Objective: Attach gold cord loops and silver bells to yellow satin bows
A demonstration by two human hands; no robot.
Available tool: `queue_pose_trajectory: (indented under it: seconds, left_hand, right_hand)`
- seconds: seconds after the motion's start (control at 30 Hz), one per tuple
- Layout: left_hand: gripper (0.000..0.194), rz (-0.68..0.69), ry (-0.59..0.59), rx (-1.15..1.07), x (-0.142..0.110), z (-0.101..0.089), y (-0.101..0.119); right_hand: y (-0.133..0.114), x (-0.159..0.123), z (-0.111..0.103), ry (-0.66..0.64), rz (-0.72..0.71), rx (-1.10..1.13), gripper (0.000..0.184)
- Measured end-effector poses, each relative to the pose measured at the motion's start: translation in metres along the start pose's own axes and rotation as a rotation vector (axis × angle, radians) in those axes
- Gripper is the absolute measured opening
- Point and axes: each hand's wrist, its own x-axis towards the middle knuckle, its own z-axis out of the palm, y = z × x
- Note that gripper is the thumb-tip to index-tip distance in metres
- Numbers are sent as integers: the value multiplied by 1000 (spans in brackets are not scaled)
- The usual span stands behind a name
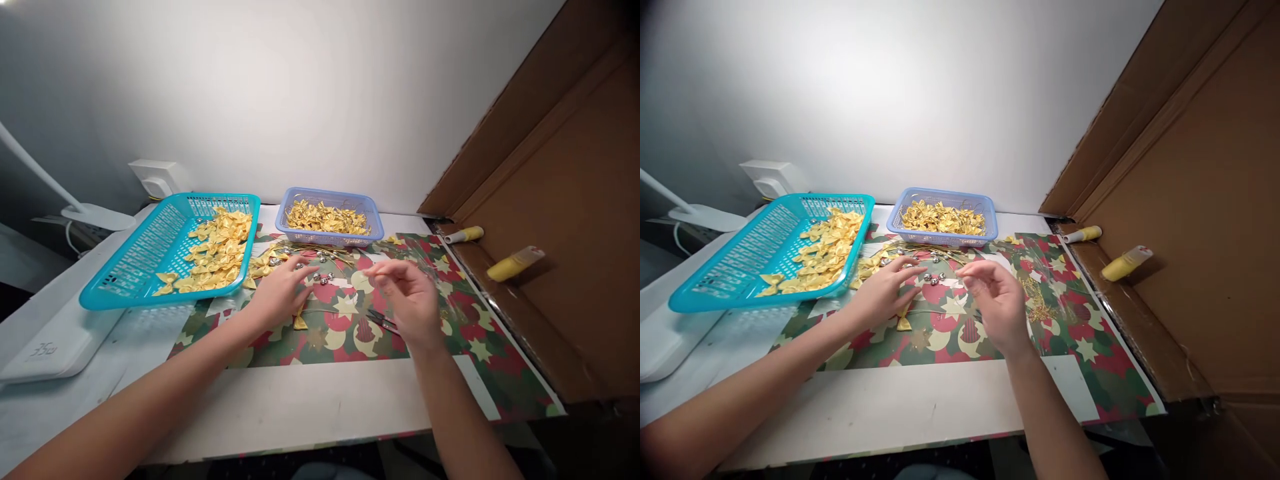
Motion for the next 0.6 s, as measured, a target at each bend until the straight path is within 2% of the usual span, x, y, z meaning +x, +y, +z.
queue_pose_trajectory:
  seconds: [0.13,0.23,0.3,0.43,0.6]
  left_hand:
    - [19,8,-44,-75,27,9,-4]
    - [26,7,-47,-164,26,7,-2]
    - [34,-21,-73,-294,18,3,2]
    - [34,-230,-134,-757,1,2,12]
    - [29,-315,-157,-971,-7,10,13]
  right_hand:
    - [19,-7,20,-60,247,-75,10]
    - [30,-11,29,-114,355,-77,10]
    - [31,-14,34,-112,369,-34,12]
    - [26,-18,38,-59,338,21,17]
    - [26,-21,38,-72,277,-9,7]
